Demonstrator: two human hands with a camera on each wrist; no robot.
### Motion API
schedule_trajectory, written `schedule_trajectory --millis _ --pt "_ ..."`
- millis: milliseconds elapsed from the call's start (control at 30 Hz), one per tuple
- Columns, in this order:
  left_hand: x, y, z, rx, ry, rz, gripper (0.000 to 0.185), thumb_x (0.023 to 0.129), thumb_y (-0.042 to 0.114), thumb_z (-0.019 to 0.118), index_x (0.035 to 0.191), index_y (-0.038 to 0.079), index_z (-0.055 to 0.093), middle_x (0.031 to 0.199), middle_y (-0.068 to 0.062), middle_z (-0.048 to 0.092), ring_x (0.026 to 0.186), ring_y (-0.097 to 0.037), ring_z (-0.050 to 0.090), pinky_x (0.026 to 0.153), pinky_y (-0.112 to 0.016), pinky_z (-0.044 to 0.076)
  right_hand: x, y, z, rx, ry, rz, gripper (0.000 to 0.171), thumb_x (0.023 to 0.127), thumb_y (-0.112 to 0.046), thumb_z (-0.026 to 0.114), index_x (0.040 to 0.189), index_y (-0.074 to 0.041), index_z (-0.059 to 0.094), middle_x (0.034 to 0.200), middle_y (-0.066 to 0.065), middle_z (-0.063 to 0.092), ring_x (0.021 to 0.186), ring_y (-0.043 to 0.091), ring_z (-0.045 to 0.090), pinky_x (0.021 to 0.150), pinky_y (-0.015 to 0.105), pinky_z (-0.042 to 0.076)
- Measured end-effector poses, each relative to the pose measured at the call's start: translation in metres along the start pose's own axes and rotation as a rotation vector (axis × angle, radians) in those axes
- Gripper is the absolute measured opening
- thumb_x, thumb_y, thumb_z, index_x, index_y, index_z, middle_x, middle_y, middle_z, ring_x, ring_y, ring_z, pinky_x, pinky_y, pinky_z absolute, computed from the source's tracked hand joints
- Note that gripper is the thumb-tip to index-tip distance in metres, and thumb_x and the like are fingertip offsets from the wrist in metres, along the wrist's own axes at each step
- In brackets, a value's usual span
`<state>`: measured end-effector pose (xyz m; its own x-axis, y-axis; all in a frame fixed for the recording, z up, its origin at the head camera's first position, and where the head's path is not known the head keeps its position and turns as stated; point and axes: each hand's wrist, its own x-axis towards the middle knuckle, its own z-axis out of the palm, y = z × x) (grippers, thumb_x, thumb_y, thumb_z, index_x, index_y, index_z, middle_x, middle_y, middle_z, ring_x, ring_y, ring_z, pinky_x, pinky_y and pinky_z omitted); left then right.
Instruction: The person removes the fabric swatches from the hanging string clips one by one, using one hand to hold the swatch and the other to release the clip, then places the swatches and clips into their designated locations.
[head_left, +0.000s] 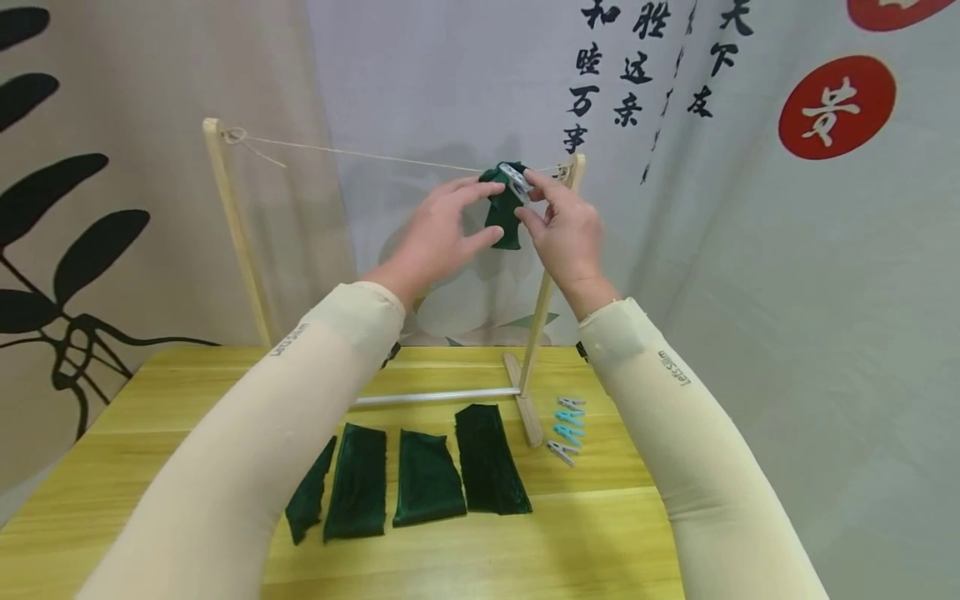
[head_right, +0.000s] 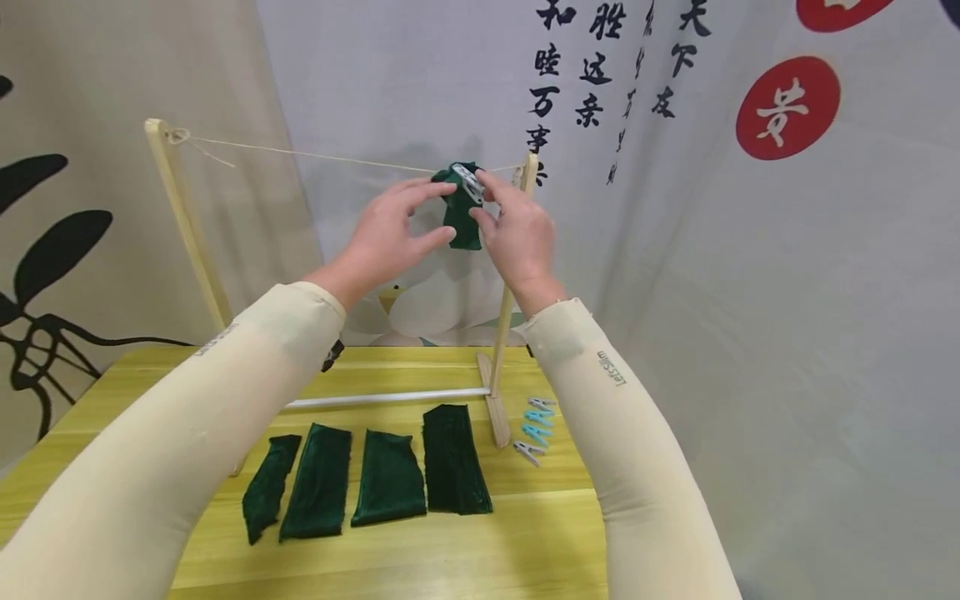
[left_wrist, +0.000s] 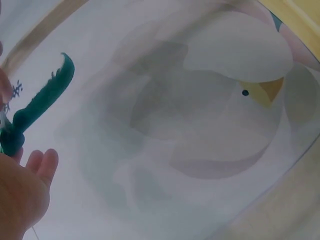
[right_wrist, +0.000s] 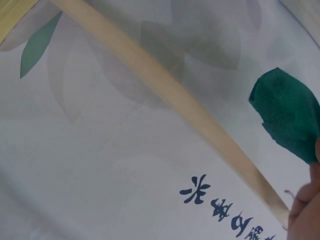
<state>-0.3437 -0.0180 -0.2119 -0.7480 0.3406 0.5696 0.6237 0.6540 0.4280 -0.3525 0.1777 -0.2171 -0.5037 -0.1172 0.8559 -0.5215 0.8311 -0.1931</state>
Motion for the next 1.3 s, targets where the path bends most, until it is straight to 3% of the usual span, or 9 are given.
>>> schedule_trajectory --millis 133,233,467,633,767,867,1100,1300 --pt "0.004 0.003 0.006 -0.08 0.056 0.013 0.054 0.094 0.035 0.067 0.145 0.03 0.05 0.15 0.003 0.049 0.142 -0.016 0.041 0.113 -0.035 0.041 0.003 0.0 0.001 -0.099 0.08 -0.068 0.037 0.092 -0.028 0.072 0.128 -0.02 0.067 0.107 0.002 0.076 0.072 0.019 0.065 0.063 0.032 0.051" --pt "0.007 0.005 0.009 -0.167 0.111 -0.008 0.05 0.095 0.031 0.067 0.143 0.029 0.054 0.146 0.005 0.054 0.135 -0.013 0.048 0.108 -0.029 0.045 0.006 -0.001 0.001 -0.148 0.09 -0.096 0.036 0.093 -0.031 0.07 0.128 -0.021 0.068 0.105 0.0 0.077 0.076 0.018 0.068 0.064 0.032 0.054" --pt "0.016 0.01 0.014 -0.359 0.224 -0.085 0.04 0.096 0.029 0.066 0.135 0.028 0.061 0.134 0.005 0.063 0.112 -0.011 0.062 0.097 -0.024 0.052 0.009 -0.003 -0.001 -0.157 0.122 -0.134 0.033 0.093 -0.032 0.069 0.124 -0.02 0.07 0.106 0.0 0.077 0.085 0.018 0.073 0.061 0.034 0.054" --pt "0.024 0.011 0.018 -0.356 0.292 -0.113 0.037 0.096 0.023 0.066 0.132 0.027 0.064 0.124 0.003 0.069 0.094 -0.008 0.064 0.085 -0.018 0.054 0.01 -0.003 -0.001 -0.207 0.152 -0.178 0.03 0.094 -0.032 0.067 0.121 -0.02 0.072 0.113 -0.001 0.076 0.095 0.017 0.074 0.061 0.034 0.055" --pt "0.028 0.009 0.022 -0.335 0.329 -0.137 0.033 0.097 0.017 0.063 0.129 0.027 0.067 0.119 0.003 0.071 0.076 -0.011 0.059 0.068 -0.021 0.05 0.01 -0.004 -0.001 -0.253 0.148 -0.2 0.029 0.096 -0.033 0.065 0.12 -0.02 0.073 0.112 -0.001 0.076 0.091 0.018 0.075 0.057 0.034 0.053" --pt "0.028 0.007 0.025 -0.341 0.34 -0.152 0.03 0.098 0.013 0.061 0.123 0.027 0.07 0.117 0.003 0.071 0.071 -0.013 0.059 0.063 -0.022 0.048 0.009 -0.003 -0.002 -0.269 0.148 -0.206 0.027 0.096 -0.032 0.064 0.119 -0.019 0.073 0.109 0.0 0.077 0.086 0.021 0.075 0.053 0.035 0.05" --pt "0.024 0.002 0.029 -0.325 0.342 -0.09 0.027 0.097 0.006 0.061 0.111 0.022 0.077 0.123 0.001 0.068 0.081 -0.016 0.071 0.069 -0.019 0.056 0.009 0.0 -0.004 -0.302 0.151 -0.22 0.024 0.096 -0.028 0.065 0.115 -0.018 0.075 0.103 0.003 0.078 0.078 0.022 0.075 0.045 0.033 0.043" --pt "0.018 -0.002 0.033 -0.219 0.304 -0.071 0.033 0.097 0.003 0.059 0.115 0.025 0.076 0.135 -0.001 0.063 0.118 -0.015 0.063 0.071 -0.023 0.052 0.008 0.0 -0.005 -0.311 0.152 -0.225 0.022 0.096 -0.027 0.065 0.114 -0.018 0.075 0.103 0.003 0.078 0.077 0.023 0.075 0.044 0.033 0.043"
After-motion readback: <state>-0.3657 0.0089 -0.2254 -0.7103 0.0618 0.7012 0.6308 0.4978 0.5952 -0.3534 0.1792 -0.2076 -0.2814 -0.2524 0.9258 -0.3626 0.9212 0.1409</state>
